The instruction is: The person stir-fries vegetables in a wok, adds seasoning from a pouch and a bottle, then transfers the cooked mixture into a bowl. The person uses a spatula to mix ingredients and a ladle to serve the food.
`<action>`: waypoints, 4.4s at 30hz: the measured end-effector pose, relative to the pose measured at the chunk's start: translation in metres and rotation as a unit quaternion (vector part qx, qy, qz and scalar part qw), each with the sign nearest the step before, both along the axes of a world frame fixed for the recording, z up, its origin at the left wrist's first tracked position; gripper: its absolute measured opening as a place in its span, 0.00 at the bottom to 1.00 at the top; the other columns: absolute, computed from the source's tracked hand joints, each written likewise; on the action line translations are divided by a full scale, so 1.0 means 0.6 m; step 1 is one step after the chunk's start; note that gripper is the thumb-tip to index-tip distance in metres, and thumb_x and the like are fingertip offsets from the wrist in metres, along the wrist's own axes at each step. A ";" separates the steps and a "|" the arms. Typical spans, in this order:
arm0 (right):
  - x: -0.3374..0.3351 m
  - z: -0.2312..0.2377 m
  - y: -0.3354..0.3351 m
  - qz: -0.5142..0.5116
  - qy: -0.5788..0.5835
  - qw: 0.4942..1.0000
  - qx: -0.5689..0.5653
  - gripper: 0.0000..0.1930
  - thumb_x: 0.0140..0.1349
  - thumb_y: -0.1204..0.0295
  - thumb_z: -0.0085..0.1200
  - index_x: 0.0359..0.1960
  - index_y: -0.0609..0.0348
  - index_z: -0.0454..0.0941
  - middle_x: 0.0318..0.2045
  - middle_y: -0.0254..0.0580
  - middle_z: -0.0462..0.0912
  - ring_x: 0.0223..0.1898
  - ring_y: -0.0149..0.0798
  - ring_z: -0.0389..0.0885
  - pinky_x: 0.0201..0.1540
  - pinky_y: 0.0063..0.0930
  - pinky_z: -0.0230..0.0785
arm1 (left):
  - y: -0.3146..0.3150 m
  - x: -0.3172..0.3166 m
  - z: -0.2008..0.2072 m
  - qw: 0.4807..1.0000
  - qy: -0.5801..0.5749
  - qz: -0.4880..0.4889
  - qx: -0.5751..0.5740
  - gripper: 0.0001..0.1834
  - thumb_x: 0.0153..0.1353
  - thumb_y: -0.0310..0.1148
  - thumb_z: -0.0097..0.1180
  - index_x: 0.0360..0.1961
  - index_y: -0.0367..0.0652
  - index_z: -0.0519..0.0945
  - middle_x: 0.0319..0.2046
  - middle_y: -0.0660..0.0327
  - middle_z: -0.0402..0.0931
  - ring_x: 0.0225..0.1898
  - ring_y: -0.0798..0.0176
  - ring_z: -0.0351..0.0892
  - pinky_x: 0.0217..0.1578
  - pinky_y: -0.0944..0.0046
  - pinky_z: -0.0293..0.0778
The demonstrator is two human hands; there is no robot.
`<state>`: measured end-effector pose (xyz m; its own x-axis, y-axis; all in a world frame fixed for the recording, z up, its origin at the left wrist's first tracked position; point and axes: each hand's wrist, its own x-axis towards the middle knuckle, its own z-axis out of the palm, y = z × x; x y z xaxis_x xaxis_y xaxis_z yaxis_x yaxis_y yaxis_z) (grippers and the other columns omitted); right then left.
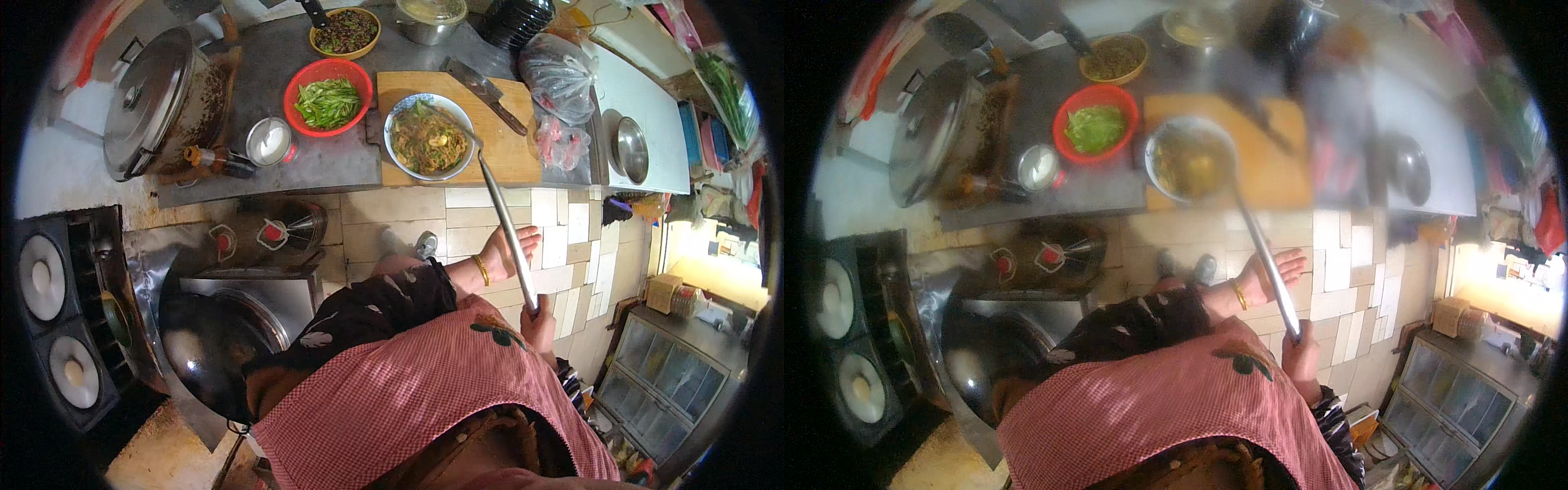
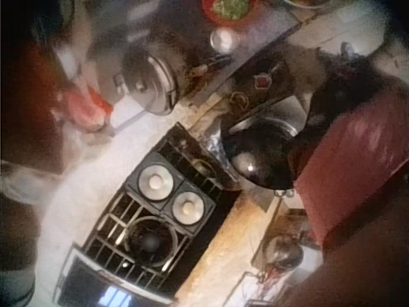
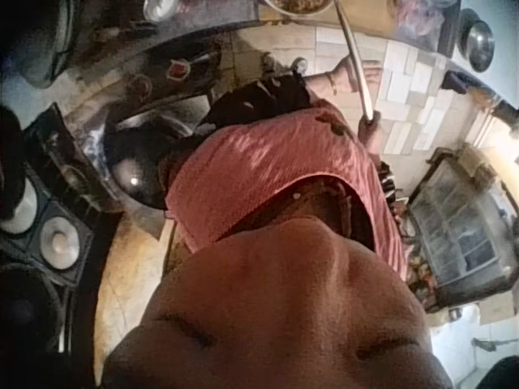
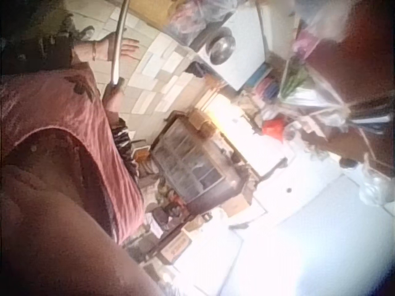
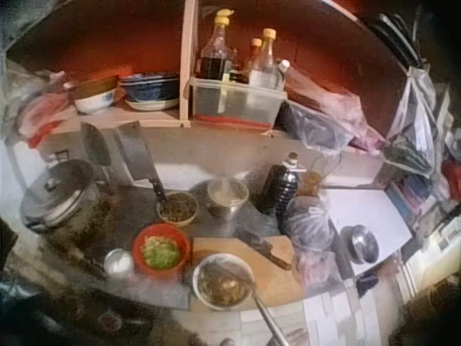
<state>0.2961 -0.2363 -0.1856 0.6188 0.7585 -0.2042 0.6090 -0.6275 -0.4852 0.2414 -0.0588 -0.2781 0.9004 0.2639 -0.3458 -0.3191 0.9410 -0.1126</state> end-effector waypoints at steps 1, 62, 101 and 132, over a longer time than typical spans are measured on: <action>-0.001 0.000 0.004 -0.006 -0.034 0.999 -0.019 0.15 0.61 0.75 0.53 0.50 0.59 0.70 0.16 0.50 0.72 0.15 0.43 0.72 0.20 0.36 0.63 | 0.003 -0.001 0.003 0.998 0.046 -0.007 -0.044 0.43 0.68 0.64 0.32 0.65 0.35 0.64 0.66 0.51 0.62 0.68 0.54 0.59 0.67 0.54 0.57; -0.041 0.027 0.055 0.104 0.179 0.974 -0.090 0.14 0.58 0.64 0.63 0.36 0.63 0.77 0.20 0.52 0.79 0.21 0.38 0.80 0.26 0.36 0.72 | -0.001 -0.222 0.098 0.758 0.257 -0.048 0.597 0.12 0.67 0.35 0.54 0.45 0.39 0.74 0.40 0.60 0.78 0.42 0.63 0.77 0.47 0.61 0.72; -0.016 0.048 0.008 0.020 0.249 0.960 -0.127 0.22 0.56 0.55 0.61 0.35 0.67 0.77 0.19 0.44 0.75 0.23 0.34 0.72 0.26 0.34 0.66 | 0.032 -0.070 -0.025 0.996 0.076 0.049 -0.020 0.42 0.66 0.65 0.34 0.70 0.42 0.59 0.70 0.58 0.57 0.70 0.59 0.51 0.69 0.55 0.46; -0.024 0.050 0.045 0.019 0.219 0.969 -0.113 0.08 0.57 0.73 0.56 0.32 0.66 0.76 0.18 0.45 0.74 0.22 0.32 0.72 0.25 0.33 0.66 | 0.026 -0.042 -0.039 0.996 0.069 0.017 -0.053 0.35 0.70 0.58 0.36 0.61 0.38 0.70 0.58 0.55 0.72 0.58 0.58 0.70 0.62 0.60 0.61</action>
<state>0.2819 -0.2095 -0.1555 0.4084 0.6843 -0.6041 0.3998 -0.7290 -0.5556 0.2160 -0.0434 -0.3016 0.8335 0.2495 -0.4931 -0.3701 0.9146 -0.1628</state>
